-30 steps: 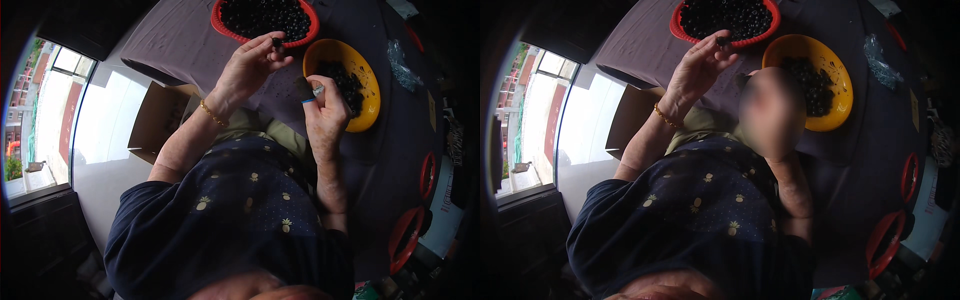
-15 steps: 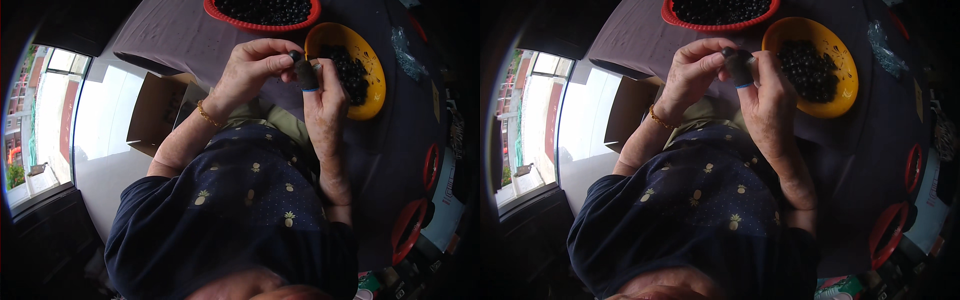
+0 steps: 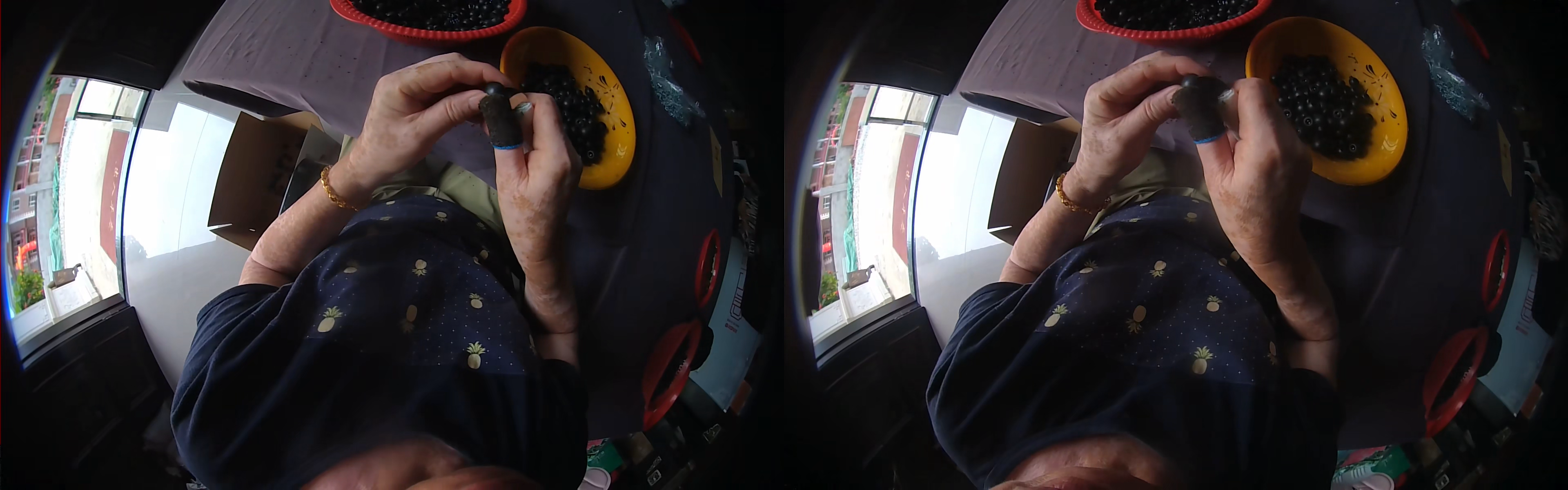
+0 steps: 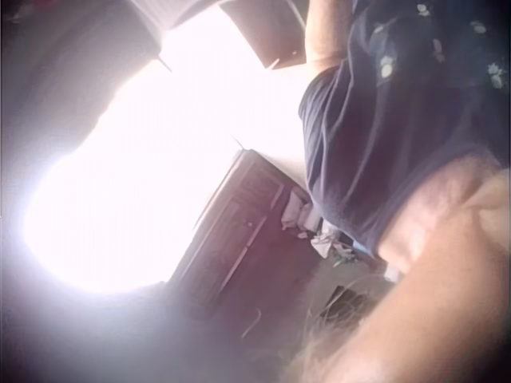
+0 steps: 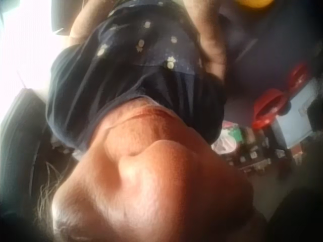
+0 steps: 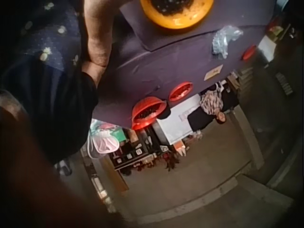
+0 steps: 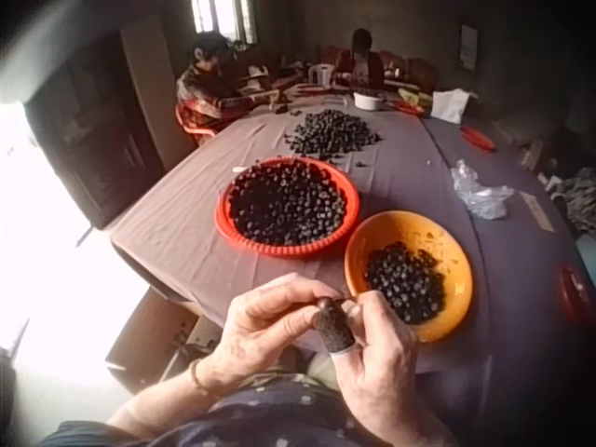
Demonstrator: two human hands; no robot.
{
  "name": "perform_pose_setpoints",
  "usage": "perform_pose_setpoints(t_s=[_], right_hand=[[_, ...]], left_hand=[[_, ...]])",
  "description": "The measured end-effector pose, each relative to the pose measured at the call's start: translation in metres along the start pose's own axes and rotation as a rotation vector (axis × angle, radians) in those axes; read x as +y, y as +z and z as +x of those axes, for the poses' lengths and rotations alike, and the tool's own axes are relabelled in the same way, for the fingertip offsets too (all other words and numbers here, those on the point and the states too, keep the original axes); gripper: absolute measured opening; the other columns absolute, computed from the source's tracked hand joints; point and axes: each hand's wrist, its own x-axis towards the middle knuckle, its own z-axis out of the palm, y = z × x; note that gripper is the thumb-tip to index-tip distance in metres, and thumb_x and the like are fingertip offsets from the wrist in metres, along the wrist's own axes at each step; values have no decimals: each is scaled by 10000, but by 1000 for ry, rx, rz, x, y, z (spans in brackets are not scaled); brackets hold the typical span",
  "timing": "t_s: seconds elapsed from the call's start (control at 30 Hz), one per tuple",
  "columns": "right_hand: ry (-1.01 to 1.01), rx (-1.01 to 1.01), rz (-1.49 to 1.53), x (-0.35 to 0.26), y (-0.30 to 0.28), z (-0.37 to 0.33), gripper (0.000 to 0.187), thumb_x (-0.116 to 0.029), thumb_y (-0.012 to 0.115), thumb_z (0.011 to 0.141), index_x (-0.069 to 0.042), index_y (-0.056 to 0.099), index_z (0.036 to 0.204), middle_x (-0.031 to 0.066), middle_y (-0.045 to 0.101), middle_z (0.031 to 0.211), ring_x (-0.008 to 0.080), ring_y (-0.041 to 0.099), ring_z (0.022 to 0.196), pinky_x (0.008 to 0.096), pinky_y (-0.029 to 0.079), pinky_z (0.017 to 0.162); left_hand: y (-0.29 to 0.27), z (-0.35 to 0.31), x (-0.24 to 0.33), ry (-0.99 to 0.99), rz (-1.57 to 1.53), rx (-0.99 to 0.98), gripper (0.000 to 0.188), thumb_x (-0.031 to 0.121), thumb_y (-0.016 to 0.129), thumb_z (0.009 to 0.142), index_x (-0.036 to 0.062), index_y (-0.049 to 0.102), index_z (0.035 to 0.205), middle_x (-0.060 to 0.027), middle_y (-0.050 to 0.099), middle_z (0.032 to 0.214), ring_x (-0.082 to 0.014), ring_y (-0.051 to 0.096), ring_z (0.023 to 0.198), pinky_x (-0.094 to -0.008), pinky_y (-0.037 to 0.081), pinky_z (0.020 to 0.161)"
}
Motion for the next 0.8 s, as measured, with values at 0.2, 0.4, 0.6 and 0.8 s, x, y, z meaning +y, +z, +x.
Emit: perform_pose_setpoints(t_s=[0.2,0.4,0.6,0.8], right_hand=[[-53,66,-57,0,1,-1,246,-233,653,841,-32,510,851,45,571,686,188,590,584,296,464,517],[-50,99,-25,-1,2,-1,252,-250,654,838,-38,518,850,45,564,658,182,592,576,294,468,518],[-63,109,-21,-1,3,-1,255,-244,662,831,-33,520,848,50,568,661,188,601,585,293,467,512],[-98,80,-105,2,1,-1,225,-195,681,802,-44,519,839,53,562,677,204,600,598,312,469,507]], left_hand=[[0,1,-1,110,120,-3,222,102,594,876,-25,613,1058,-91,616,1006,-147,581,942,-259,463,843],[0,1,-1,157,210,-3,225,101,601,870,-28,613,1053,-91,616,1008,-156,581,938,-261,465,822],[1,2,1,175,192,-4,218,108,598,874,-31,618,1040,-91,617,997,-148,579,921,-262,464,817],[-1,2,8,165,213,-43,205,106,579,885,-38,622,1023,-87,616,934,-138,596,829,-232,487,707]])
